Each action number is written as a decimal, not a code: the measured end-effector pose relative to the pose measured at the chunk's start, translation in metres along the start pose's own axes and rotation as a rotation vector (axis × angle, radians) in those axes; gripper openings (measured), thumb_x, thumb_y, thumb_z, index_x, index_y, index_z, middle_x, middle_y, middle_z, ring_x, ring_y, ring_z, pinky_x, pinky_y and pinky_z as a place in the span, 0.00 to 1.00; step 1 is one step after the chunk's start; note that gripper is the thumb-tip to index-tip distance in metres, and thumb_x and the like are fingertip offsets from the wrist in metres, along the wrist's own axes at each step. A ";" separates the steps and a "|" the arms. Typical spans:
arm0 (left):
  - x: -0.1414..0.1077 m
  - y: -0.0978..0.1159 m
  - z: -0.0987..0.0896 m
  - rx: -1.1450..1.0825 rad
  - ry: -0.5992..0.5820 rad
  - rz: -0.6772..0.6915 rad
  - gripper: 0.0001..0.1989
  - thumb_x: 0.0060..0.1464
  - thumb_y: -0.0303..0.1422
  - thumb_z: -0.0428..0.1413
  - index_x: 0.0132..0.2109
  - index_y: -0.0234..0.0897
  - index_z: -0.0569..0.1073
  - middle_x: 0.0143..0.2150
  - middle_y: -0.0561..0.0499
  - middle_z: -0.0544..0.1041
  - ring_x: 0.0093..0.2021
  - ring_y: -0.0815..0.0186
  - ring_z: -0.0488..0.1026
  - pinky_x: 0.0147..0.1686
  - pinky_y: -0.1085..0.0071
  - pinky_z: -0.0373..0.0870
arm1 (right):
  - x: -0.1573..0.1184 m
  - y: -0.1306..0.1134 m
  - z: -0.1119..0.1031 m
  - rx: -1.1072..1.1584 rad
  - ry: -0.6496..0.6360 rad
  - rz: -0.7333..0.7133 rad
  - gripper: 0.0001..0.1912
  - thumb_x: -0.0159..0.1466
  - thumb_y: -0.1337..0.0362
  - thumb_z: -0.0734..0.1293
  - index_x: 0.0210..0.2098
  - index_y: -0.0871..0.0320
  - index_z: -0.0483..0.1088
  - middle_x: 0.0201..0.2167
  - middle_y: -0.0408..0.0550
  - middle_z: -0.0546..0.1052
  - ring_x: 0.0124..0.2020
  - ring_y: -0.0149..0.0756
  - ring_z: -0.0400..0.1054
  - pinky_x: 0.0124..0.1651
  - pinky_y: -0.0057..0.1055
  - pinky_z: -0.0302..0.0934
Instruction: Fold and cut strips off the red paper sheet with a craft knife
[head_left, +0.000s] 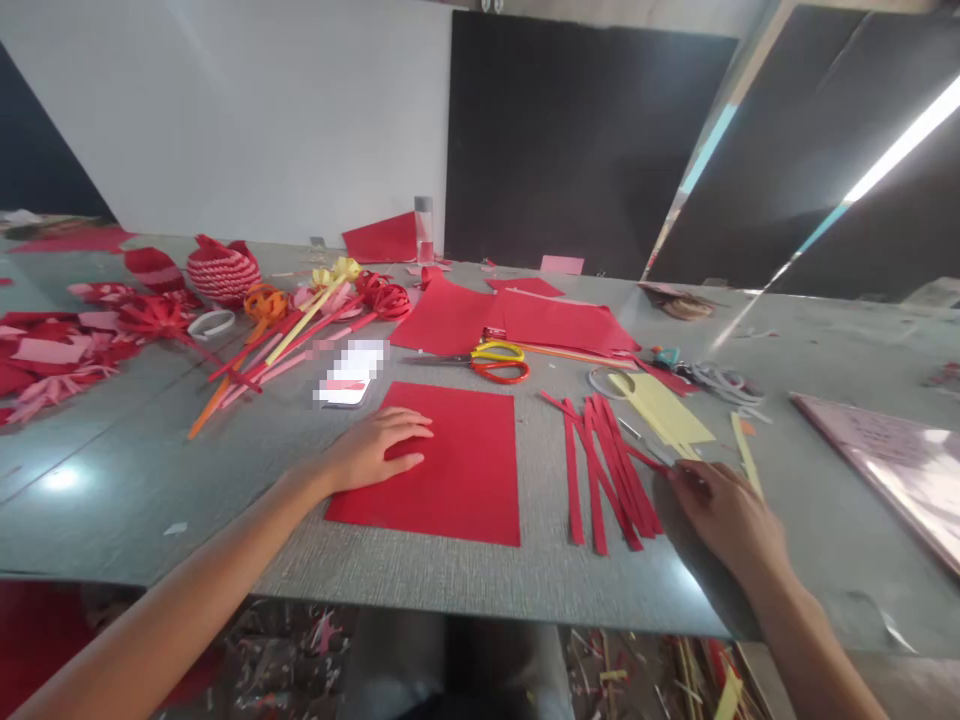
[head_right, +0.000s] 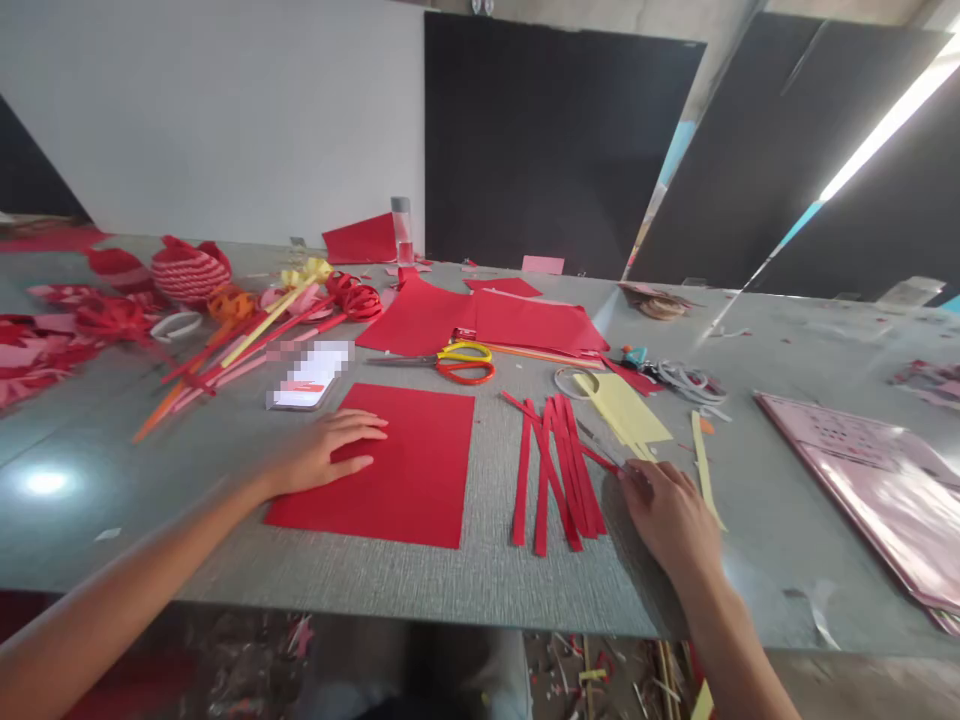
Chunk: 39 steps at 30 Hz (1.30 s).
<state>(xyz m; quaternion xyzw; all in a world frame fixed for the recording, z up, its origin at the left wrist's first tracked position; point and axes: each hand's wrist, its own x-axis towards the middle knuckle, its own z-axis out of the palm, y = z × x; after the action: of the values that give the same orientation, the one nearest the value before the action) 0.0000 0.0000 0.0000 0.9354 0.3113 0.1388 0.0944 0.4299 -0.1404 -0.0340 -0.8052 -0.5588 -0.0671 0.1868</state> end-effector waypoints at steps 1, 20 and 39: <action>0.000 0.001 -0.001 0.001 0.001 -0.002 0.14 0.57 0.40 0.50 0.49 0.44 0.70 0.55 0.49 0.70 0.57 0.60 0.64 0.56 0.59 0.60 | 0.001 0.001 0.001 0.000 0.008 -0.012 0.19 0.61 0.52 0.56 0.39 0.55 0.72 0.37 0.52 0.75 0.39 0.47 0.69 0.34 0.39 0.62; 0.000 -0.005 0.002 0.071 -0.007 -0.015 0.17 0.58 0.42 0.49 0.51 0.42 0.69 0.56 0.48 0.70 0.58 0.60 0.64 0.56 0.58 0.60 | -0.011 -0.019 0.002 0.094 0.169 -0.187 0.17 0.63 0.55 0.57 0.43 0.56 0.71 0.41 0.51 0.75 0.43 0.44 0.68 0.43 0.40 0.62; 0.001 -0.005 0.005 0.074 -0.006 -0.015 0.19 0.58 0.45 0.46 0.53 0.43 0.67 0.56 0.49 0.69 0.58 0.59 0.63 0.57 0.58 0.60 | -0.017 -0.086 -0.025 0.025 -0.214 -0.298 0.14 0.66 0.59 0.56 0.44 0.53 0.70 0.43 0.48 0.76 0.43 0.44 0.70 0.42 0.40 0.60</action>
<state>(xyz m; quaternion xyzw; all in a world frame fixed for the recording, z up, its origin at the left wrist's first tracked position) -0.0004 0.0041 -0.0060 0.9362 0.3231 0.1235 0.0618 0.3461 -0.1382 0.0030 -0.7135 -0.6895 -0.0011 0.1243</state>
